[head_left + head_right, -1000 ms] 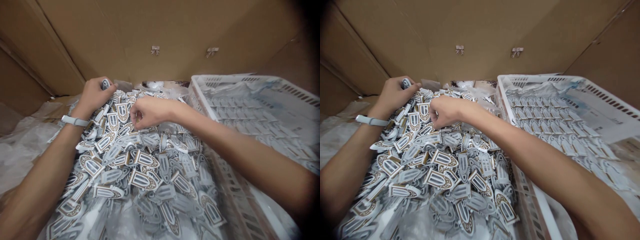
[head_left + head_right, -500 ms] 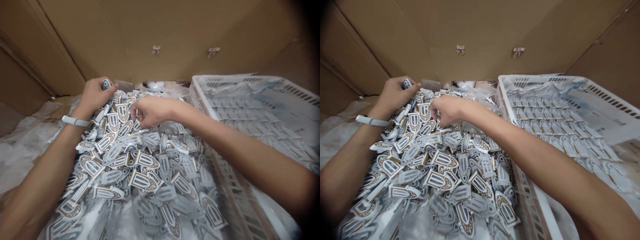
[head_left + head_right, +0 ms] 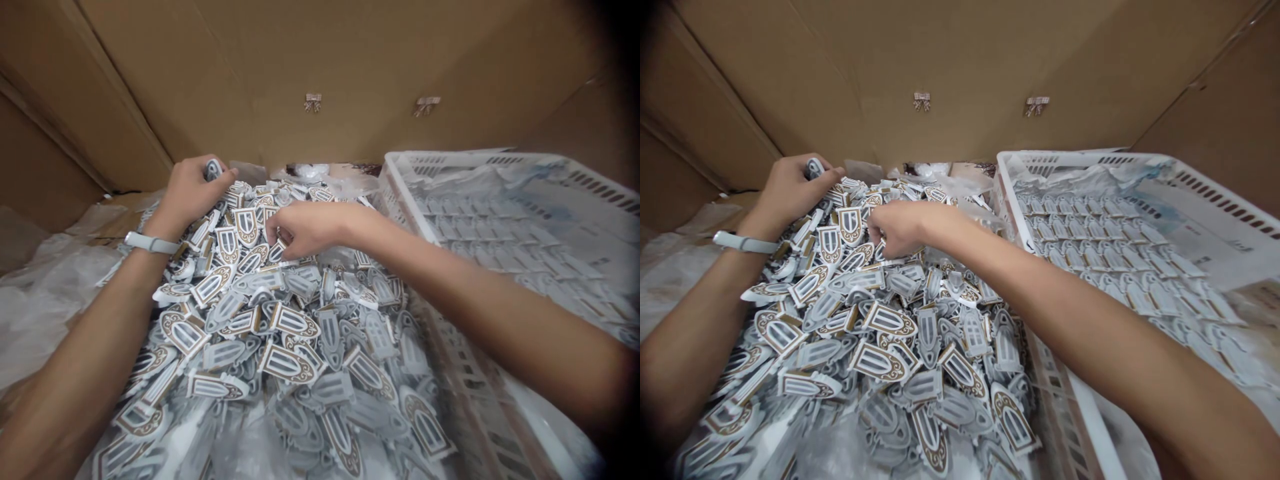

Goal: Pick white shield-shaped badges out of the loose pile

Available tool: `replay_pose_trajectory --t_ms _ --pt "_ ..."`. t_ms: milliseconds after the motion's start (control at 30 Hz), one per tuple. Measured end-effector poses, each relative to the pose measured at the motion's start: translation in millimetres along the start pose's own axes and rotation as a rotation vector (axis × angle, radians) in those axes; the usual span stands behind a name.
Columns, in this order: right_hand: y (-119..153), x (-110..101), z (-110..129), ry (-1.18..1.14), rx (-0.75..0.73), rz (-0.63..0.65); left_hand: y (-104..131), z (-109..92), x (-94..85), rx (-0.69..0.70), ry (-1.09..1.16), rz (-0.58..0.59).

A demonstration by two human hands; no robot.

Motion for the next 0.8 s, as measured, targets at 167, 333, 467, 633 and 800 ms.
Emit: replay_pose_trajectory --t_ms 167,333,467,633,800 --pt "-1 1 -1 0.0 0.016 0.001 1 0 -0.2 -0.001 0.007 0.0" --pt "0 -3 1 -0.017 -0.024 -0.04 1 0 -0.7 -0.003 -0.005 0.0" --pt "0 -3 6 -0.108 -0.11 -0.022 1 0 0.2 -0.006 -0.012 0.009" --pt "2 -3 7 -0.127 -0.073 -0.006 0 0 -0.2 0.001 0.001 -0.003" --pt "5 -4 10 -0.145 -0.073 0.021 1 0 -0.1 -0.009 0.01 0.016"
Point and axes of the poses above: each hand's wrist, its own y-axis away from the middle knuckle, its own x-axis out of the palm, z = x × y, the point moved 5 cm from there along -y, towards the middle knuckle, and after that the axes turned 12 degrees about -y, right-handed, at the moved point
